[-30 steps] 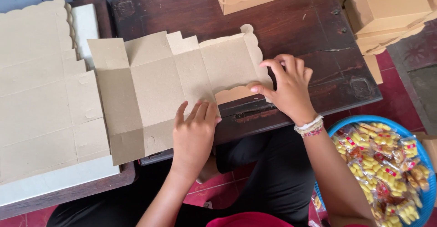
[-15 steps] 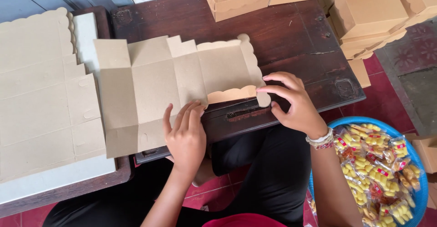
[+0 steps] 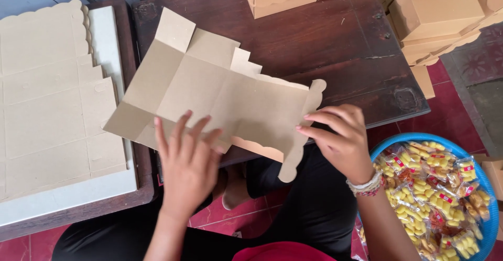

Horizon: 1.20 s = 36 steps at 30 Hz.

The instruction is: The person folds flat cardboard sheets into small boxes by hand. They fold the side flaps, tuck the tabs into slots, and press the edges to form the box shape, repeating the process for multiple units.

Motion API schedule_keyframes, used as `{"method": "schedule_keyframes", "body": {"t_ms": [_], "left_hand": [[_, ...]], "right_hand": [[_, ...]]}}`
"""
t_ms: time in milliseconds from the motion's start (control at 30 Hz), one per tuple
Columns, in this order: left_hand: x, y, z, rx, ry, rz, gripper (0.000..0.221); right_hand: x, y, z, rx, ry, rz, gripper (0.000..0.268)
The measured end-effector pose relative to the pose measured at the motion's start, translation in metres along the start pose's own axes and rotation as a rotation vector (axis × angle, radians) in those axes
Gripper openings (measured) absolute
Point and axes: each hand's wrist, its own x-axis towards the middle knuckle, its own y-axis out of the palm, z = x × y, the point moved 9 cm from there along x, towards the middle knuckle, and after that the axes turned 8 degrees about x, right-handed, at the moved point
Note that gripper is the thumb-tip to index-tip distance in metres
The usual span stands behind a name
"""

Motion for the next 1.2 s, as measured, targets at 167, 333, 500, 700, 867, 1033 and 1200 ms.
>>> {"method": "schedule_keyframes", "body": {"t_ms": [167,333,500,700,867,1033,1200], "left_hand": [[0.007,0.016,-0.068,-0.106,0.232,0.079,0.048],[0.003,0.051,-0.077,-0.151,0.239,-0.164,0.021],[0.002,0.083,-0.063,-0.141,0.274,-0.088,0.018],[0.007,0.098,-0.058,-0.171,0.282,-0.032,0.009],[0.023,0.099,-0.055,-0.166,0.21,-0.098,0.013],[0.034,0.089,-0.054,-0.153,0.159,-0.153,0.01],[0.03,0.094,-0.05,-0.16,0.13,-0.152,0.017]], "right_hand": [[-0.009,0.024,-0.005,0.015,0.037,0.024,0.021],[-0.005,0.032,-0.016,-0.011,0.173,-0.06,0.016],[0.004,0.052,-0.028,0.011,0.241,0.017,0.02],[0.01,0.053,-0.025,0.135,0.226,0.066,0.038],[-0.007,0.042,-0.02,0.234,0.255,-0.002,0.04],[-0.013,0.048,-0.017,0.251,0.304,0.062,0.037],[-0.009,0.051,-0.021,0.205,0.336,0.041,0.033]]}}
